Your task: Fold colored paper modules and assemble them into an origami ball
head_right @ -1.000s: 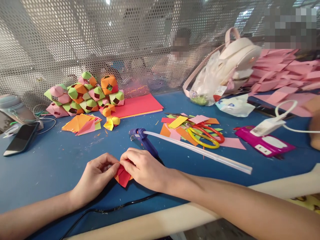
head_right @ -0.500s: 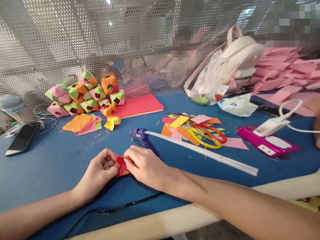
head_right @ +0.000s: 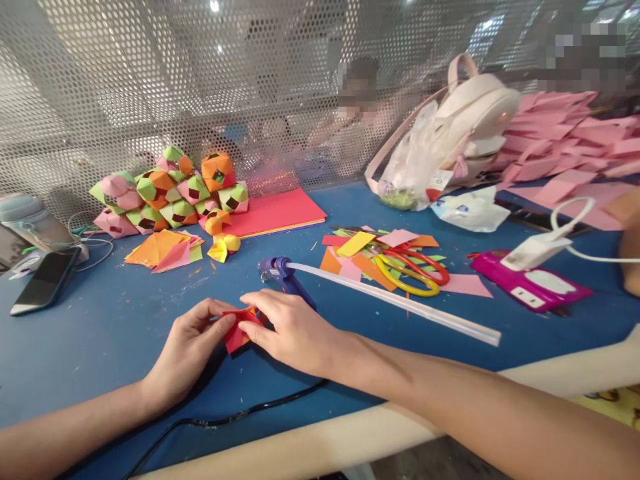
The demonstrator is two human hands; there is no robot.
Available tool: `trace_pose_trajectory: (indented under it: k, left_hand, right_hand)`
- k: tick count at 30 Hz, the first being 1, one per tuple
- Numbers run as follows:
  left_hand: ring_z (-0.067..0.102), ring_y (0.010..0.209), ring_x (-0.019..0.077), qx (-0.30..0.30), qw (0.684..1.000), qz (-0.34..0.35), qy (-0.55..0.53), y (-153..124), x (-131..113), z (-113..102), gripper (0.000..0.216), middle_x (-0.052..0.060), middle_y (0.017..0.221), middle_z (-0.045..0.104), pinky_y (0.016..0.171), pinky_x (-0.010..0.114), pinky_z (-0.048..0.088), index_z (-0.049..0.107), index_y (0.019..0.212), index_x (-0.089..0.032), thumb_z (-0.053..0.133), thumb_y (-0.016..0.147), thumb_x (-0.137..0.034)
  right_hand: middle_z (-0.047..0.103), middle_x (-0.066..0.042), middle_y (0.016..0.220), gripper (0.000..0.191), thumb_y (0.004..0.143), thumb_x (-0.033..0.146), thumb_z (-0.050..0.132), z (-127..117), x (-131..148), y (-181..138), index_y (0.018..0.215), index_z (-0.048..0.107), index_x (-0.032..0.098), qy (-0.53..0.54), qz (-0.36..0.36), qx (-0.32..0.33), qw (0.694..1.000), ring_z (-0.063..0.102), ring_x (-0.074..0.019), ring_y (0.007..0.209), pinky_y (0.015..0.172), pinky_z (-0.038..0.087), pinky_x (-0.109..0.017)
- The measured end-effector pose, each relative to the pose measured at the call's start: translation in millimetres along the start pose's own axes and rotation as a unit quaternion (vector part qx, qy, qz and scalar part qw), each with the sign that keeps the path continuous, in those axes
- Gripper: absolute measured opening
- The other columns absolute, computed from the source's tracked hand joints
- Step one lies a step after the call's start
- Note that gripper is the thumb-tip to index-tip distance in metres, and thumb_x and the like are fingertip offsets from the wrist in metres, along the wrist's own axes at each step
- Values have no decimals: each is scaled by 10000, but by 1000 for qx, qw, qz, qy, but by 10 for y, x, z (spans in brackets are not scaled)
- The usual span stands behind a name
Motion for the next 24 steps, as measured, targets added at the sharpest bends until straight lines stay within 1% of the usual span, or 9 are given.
trace_pose_trajectory:
  k: [1,3,6,9,12,14,17,20,24]
  left_hand:
    - [563,694,111,-6,1000,-1,-8,3,4,-2,160,4,782,637,651,211,460,597,790,-166,546,835,-310]
    - [570,703,112,-4,1000,-14,-19,5,11,2,143,5,805,647,657,212,464,595,812,-171,552,831,-307]
    - [579,705,119,19,998,-53,-41,2,16,21,148,-2,813,655,633,213,467,570,887,-187,584,806,-309]
    - [569,715,126,31,998,-57,-24,2,12,28,184,1,802,651,641,216,457,592,907,-182,584,802,-333]
    - [549,709,126,17,999,-43,9,6,16,13,204,10,762,644,656,220,444,624,815,-164,548,826,-352]
    - [549,718,127,1,999,-39,0,8,22,2,200,10,767,645,668,223,445,614,794,-163,546,828,-348]
    - [557,735,121,-1,999,-43,-28,6,24,5,153,1,781,646,682,216,450,585,777,-167,559,823,-311]
    - [557,714,107,7,997,-53,-49,3,10,24,112,-16,788,639,650,197,453,584,829,-179,589,802,-287]
    - [565,711,111,21,998,-51,-23,-2,-20,38,155,0,796,656,650,194,460,639,858,-174,586,805,-309]
  right_hand:
    - [667,-68,945,187,839,215,572,-3,-2,3,1015,582,153,-1,11,-5,1000,631,-167,832,745,502,-287]
    - [664,-42,826,69,847,175,542,2,-11,11,888,595,157,-3,26,-12,1000,623,-148,735,674,492,-269]
    - [623,-10,699,137,856,122,498,23,-27,16,746,568,165,-7,26,-17,999,585,-123,639,606,454,-248]
    - [614,-9,700,139,857,116,494,36,-28,14,744,560,164,-5,12,-20,1000,573,-114,632,602,439,-239]
    - [621,-14,729,93,854,141,517,28,-9,19,777,567,159,10,11,-23,1000,577,-116,657,619,442,-237]
    - [632,-16,745,57,844,155,542,24,4,31,799,577,155,20,24,-22,999,583,-118,671,627,445,-236]
    - [631,-5,713,91,846,138,536,33,11,44,769,580,155,27,37,-21,999,578,-109,644,612,437,-229]
    - [619,1,686,129,853,124,523,56,3,31,740,575,157,19,24,-23,999,567,-103,621,597,427,-226]
    - [622,-3,692,138,860,134,517,77,-10,2,740,577,161,13,7,-23,1000,563,-105,618,597,431,-229]
Point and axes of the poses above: each hand's wrist, its own y-axis towards the middle knuckle, its own z-axis out of the palm, x = y × z, the point moved 1 cm from there along y, towards the middle knuckle
